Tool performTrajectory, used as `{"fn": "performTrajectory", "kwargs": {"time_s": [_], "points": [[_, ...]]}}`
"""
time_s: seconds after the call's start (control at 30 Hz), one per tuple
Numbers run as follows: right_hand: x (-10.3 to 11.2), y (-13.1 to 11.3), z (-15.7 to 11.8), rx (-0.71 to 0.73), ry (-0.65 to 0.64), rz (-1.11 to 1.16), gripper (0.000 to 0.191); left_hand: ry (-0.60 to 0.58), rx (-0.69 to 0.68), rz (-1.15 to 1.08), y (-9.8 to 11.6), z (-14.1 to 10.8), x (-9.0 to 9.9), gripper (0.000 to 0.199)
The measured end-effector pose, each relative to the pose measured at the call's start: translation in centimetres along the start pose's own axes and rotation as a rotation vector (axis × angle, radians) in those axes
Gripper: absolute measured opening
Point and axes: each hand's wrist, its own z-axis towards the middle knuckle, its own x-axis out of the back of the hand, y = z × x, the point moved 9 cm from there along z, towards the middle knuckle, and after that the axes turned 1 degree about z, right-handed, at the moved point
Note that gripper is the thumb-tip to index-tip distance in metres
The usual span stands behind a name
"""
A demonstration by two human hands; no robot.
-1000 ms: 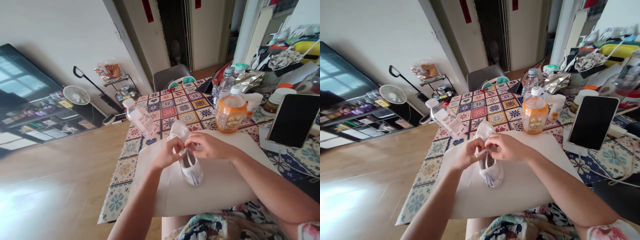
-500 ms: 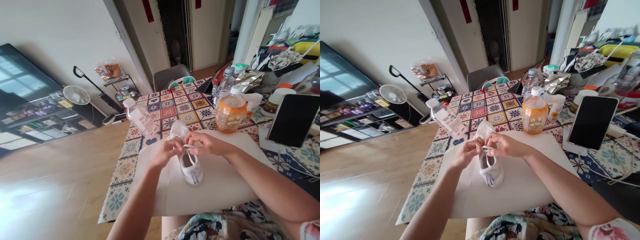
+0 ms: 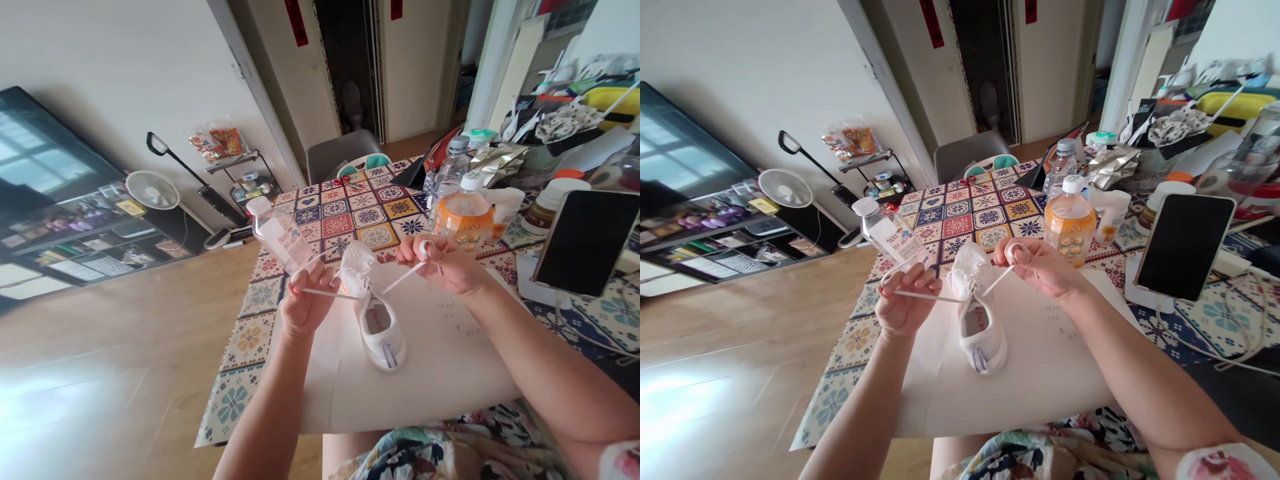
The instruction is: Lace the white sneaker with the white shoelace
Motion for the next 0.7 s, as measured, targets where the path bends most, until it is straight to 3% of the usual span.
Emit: {"fn": "performTrajectory", "kwargs": {"time_s": [0.13,0.27,0.47,0.63,0.7], "points": [[-0.4,0.0,0.0,-0.041,0.018,0.032,0.029,0.007,0.011,-0.045,0.1,-0.1,0.0,0.045],[-0.2,-1.4,0.0,0.013,0.037,0.037,0.036,-0.001,0.019,-0.092,0.1,-0.1,0.0,0.039],[1.8,-4.1,-0.4,0.124,0.133,0.067,0.047,-0.024,-0.021,-0.103,0.3,-0.1,0.3,0.036],[3.2,-3.9,-0.2,0.052,0.28,-0.032,0.03,0.071,-0.14,0.06,1.6,-0.1,1.6,0.045],[3.0,-3.3,0.1,0.029,0.298,-0.067,0.024,0.053,-0.147,0.14,1.8,-0.2,1.5,0.052]]}}
